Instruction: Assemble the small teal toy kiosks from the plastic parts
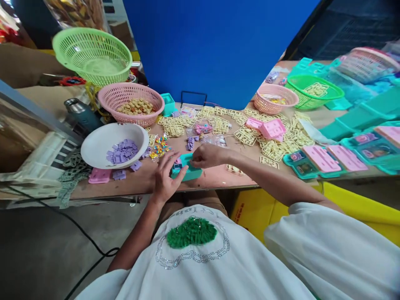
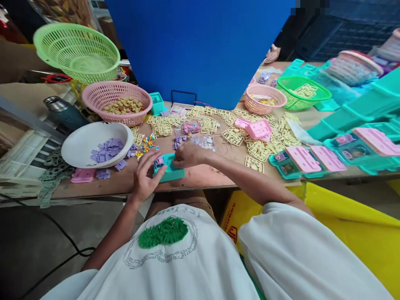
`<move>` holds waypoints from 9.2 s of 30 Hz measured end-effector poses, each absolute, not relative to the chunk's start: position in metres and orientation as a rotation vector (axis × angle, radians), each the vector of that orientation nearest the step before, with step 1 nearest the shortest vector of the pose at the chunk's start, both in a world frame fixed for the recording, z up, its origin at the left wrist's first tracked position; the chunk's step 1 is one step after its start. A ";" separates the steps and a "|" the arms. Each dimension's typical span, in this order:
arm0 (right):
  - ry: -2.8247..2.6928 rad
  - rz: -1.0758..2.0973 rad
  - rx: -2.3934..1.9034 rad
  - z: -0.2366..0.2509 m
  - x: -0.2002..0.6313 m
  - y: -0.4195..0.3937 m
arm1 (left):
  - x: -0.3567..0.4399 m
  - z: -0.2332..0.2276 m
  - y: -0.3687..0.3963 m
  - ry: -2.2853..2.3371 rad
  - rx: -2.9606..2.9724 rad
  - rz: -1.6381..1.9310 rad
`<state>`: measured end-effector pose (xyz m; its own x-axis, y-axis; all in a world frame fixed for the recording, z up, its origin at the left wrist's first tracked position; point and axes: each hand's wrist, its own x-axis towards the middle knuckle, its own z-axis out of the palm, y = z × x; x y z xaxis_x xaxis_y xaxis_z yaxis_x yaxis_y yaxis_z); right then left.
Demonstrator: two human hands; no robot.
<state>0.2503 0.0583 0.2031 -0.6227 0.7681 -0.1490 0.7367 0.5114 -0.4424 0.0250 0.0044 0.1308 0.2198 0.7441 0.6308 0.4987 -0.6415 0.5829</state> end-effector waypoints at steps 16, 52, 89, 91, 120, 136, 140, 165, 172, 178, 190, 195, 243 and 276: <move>-2.096 0.601 -1.538 0.199 0.331 0.069 | 0.043 0.155 0.043 1.082 2.531 0.783; -2.116 -0.128 -1.908 0.118 0.338 0.093 | 0.052 0.190 0.064 1.073 2.477 0.296; -1.396 0.748 -1.274 0.151 0.310 0.037 | 0.059 0.186 0.057 0.908 1.998 0.829; -1.343 0.841 -1.196 0.155 0.300 0.032 | 0.066 0.181 0.051 0.880 1.682 0.855; -1.182 1.571 -1.196 0.125 0.268 0.014 | 0.039 0.151 0.026 0.983 2.625 0.597; -1.121 1.724 -1.168 0.125 0.273 0.014 | 0.045 0.160 0.026 1.005 2.732 0.450; -1.157 1.792 -1.112 0.130 0.276 0.018 | 0.046 0.157 0.026 0.997 2.768 0.453; -2.096 0.262 -1.103 0.111 0.235 -0.027 | 0.022 0.078 0.017 1.279 2.084 1.120; -2.009 0.389 -1.083 0.101 0.247 -0.015 | 0.023 0.066 0.012 1.327 1.976 1.106; -1.550 0.984 -1.233 0.091 0.259 -0.006 | 0.018 0.074 0.003 1.225 1.873 1.077; -1.889 0.178 -1.072 0.076 0.251 -0.029 | 0.008 0.073 -0.001 1.010 2.008 0.933; -1.928 0.110 -1.112 0.073 0.251 -0.038 | -0.015 0.083 0.031 1.104 2.000 1.108; -1.548 0.681 -1.102 0.138 0.230 0.048 | 0.031 0.140 0.083 1.059 1.597 1.211; -1.404 0.842 -1.225 0.150 0.315 -0.045 | 0.120 0.162 -0.033 0.614 0.858 0.857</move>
